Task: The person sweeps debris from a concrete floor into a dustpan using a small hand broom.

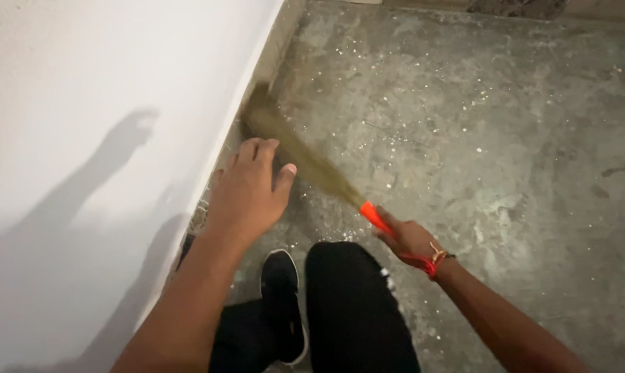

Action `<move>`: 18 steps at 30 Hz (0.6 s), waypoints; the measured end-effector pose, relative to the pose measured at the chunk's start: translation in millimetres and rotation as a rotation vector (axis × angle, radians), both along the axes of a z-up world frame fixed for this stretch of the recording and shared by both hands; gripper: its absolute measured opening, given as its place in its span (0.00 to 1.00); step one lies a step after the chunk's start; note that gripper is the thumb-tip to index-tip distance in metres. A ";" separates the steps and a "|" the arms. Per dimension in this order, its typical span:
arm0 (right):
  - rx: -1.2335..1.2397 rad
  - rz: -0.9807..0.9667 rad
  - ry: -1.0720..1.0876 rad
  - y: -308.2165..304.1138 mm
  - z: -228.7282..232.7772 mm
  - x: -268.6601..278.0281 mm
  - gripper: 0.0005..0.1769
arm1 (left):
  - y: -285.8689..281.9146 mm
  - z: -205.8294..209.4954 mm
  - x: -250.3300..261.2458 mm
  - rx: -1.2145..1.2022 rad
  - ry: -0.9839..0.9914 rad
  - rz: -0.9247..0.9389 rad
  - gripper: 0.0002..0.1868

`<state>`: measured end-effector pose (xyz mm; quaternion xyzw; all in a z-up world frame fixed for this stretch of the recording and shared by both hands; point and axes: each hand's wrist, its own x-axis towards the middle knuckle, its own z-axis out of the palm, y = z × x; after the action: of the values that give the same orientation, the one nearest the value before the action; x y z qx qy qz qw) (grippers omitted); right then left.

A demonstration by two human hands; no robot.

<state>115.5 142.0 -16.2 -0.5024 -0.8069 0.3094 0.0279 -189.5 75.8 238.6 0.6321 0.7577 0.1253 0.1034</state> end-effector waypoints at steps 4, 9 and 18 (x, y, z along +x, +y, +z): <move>0.001 0.202 -0.354 8.9 -6.4 26.0 0.36 | 30.0 -3.6 -23.9 -0.025 -0.013 0.029 0.28; -0.193 -0.106 -0.470 49.1 20.9 62.9 0.36 | 44.8 -29.3 -44.8 -0.181 -0.043 0.021 0.34; 0.141 -0.329 -0.087 63.5 15.9 54.3 0.37 | 59.1 -25.9 -49.7 -0.256 -0.136 0.080 0.35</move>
<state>169.8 205.5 -0.3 -0.6373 -0.7340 0.2212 0.0783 -239.2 134.8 212.8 0.5732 0.7832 0.0743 0.2290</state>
